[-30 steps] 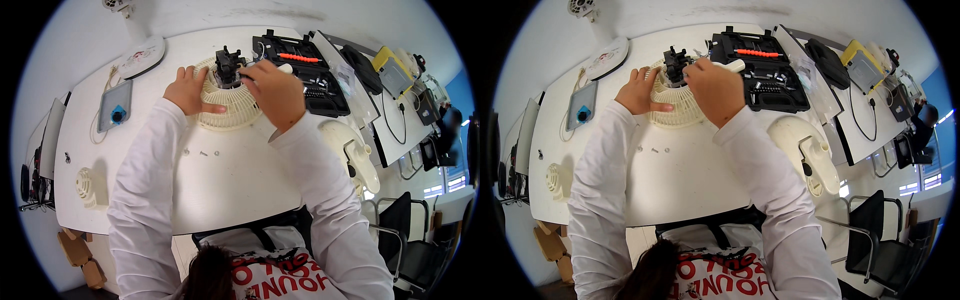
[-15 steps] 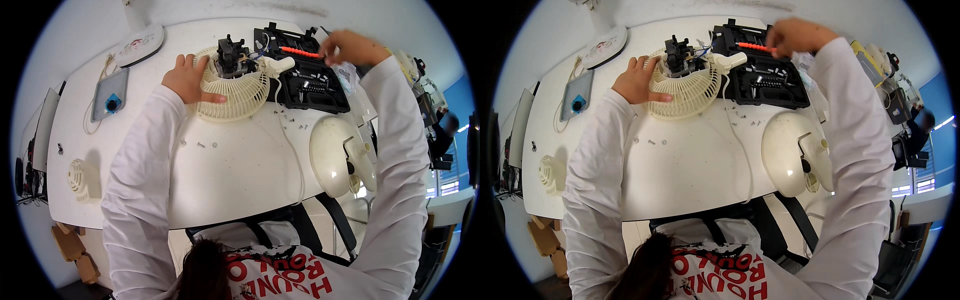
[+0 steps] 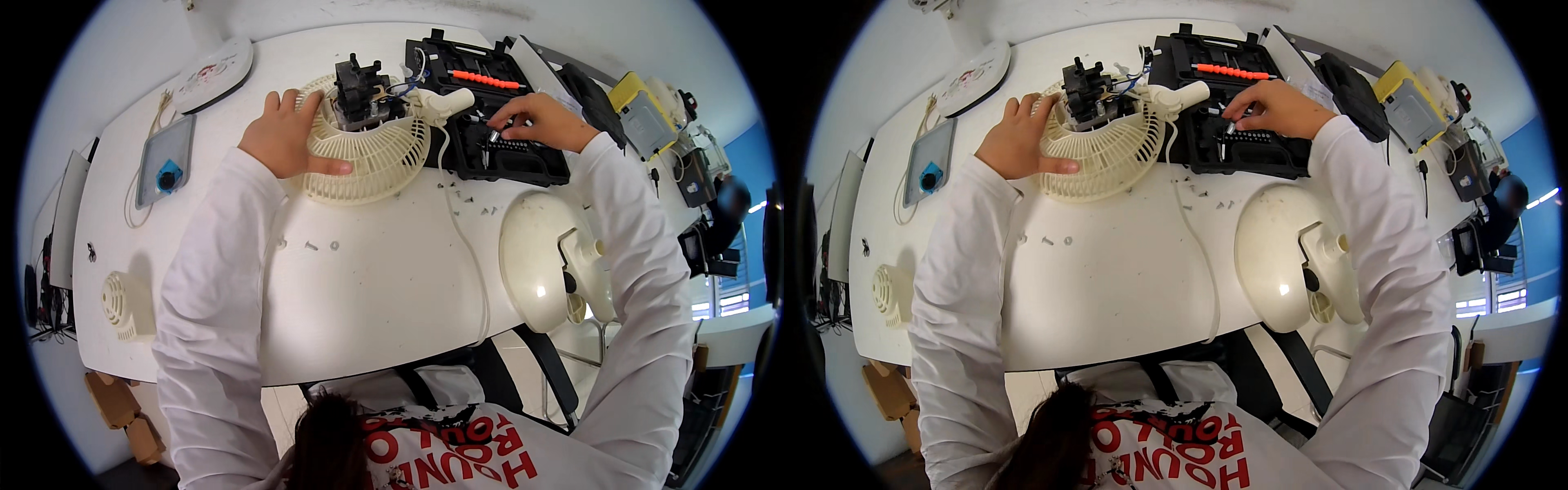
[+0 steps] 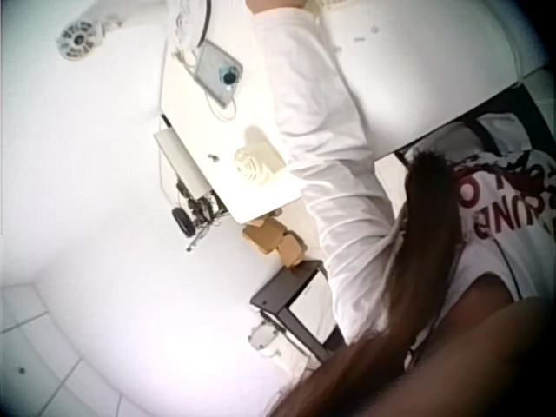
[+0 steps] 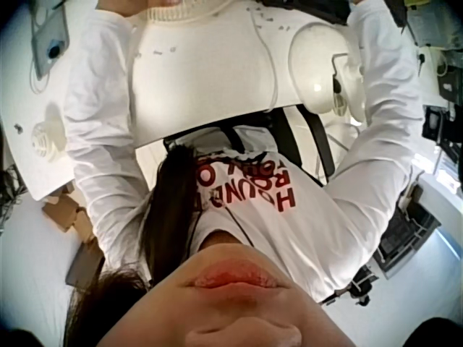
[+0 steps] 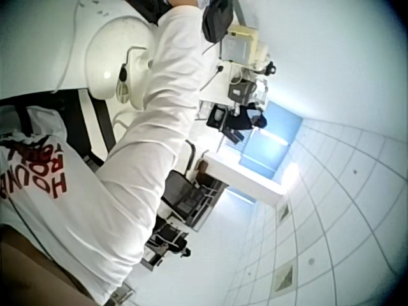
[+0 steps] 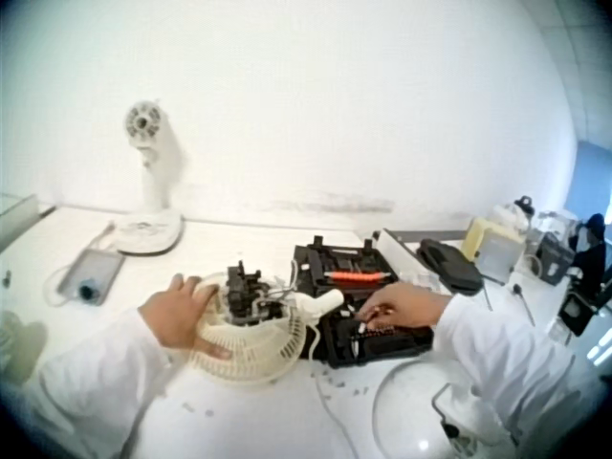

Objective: The person assembles a small white electric fan on a white table. They connect the power cord, attach the fan cage, and secure the motor housing using a screwdriver and screws from a toolkit.

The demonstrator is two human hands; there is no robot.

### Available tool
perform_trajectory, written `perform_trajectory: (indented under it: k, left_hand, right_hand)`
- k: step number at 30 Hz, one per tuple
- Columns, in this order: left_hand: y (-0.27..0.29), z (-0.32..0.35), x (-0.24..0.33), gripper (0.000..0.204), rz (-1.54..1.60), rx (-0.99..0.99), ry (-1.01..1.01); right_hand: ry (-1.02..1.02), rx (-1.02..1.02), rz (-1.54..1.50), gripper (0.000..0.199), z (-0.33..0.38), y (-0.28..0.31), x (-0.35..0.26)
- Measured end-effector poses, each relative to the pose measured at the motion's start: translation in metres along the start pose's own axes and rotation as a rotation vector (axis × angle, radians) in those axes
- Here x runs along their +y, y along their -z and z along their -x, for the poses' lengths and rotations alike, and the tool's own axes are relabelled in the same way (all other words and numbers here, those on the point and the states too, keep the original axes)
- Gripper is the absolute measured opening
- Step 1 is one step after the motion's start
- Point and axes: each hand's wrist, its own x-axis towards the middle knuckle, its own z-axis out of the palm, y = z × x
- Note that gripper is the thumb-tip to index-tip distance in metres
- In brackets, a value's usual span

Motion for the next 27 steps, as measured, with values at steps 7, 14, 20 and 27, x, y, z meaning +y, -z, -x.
perform_trajectory:
  k: [7,14,20,27]
  left_hand:
    - [-0.009,-0.001,-0.006,0.122,-0.028,0.075,-0.027]
    - [-0.009,-0.002,-0.004,0.122,-0.004,0.071,-0.025]
    - [-0.012,-0.001,-0.006,0.121,-0.017,0.110,-0.034]
    - [-0.013,0.000,-0.006,0.121,0.005,0.133,-0.043]
  right_hand:
    - [-0.129,0.053,0.230,0.014,-0.007,-0.011,-0.012]
    - [-0.015,0.127,0.283,0.014,-0.003,-0.018,0.006]
    - [-0.075,0.073,0.131,0.013,0.000,-0.012,-0.004]
    - [0.088,0.215,-0.035,0.018,0.003,-0.010,-0.024]
